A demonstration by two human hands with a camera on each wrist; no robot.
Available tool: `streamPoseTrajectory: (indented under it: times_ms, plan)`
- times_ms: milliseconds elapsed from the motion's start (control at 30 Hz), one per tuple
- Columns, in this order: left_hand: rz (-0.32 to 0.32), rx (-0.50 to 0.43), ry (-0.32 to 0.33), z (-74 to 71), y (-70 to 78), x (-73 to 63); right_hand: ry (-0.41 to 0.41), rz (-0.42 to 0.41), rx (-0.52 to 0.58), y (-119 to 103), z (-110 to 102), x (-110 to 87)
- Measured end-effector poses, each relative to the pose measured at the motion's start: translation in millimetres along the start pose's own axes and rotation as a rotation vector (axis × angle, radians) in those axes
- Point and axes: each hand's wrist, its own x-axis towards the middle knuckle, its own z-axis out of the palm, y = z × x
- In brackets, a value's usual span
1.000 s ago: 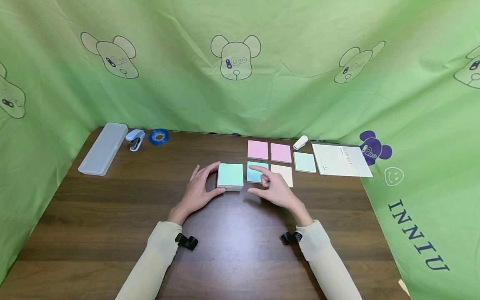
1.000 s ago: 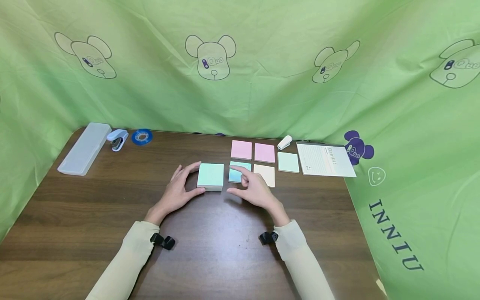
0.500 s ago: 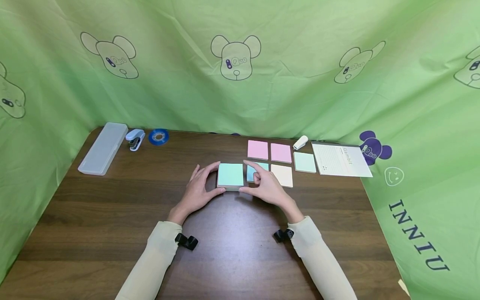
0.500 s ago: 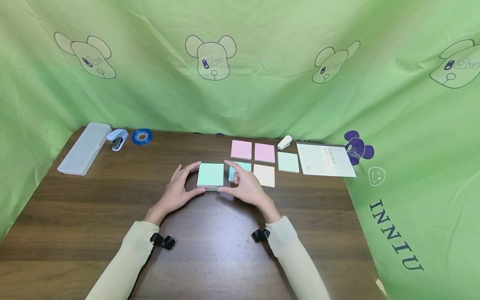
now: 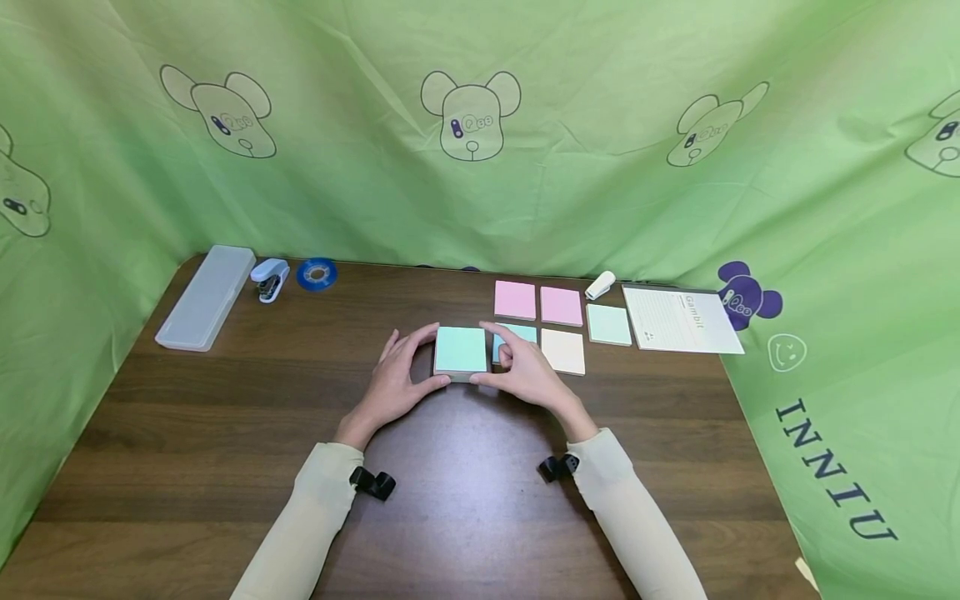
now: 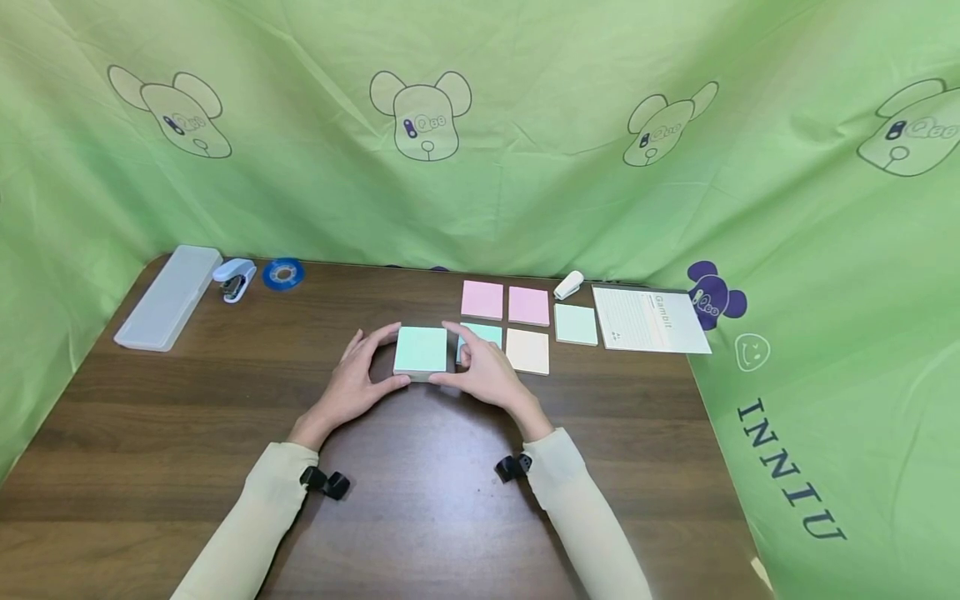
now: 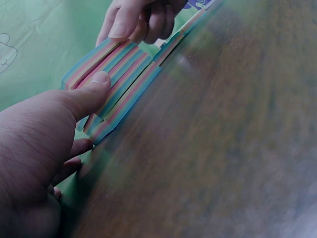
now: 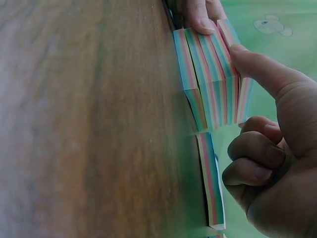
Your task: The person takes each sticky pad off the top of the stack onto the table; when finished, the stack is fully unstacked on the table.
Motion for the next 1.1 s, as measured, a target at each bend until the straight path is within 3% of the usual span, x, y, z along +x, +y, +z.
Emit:
streamPoseTrajectory:
  times_ms: [633, 1100]
  plan:
    - [0.003, 0.010, 0.009, 1.8, 1.3, 0.3, 0.009, 0.023, 0.026, -0.7, -3.4, -4.0]
    - [-0.020, 0.008, -0.004, 0.7, 1.8, 0.0, -0.013, 0.029, -0.037, -1.8, -3.6, -0.7]
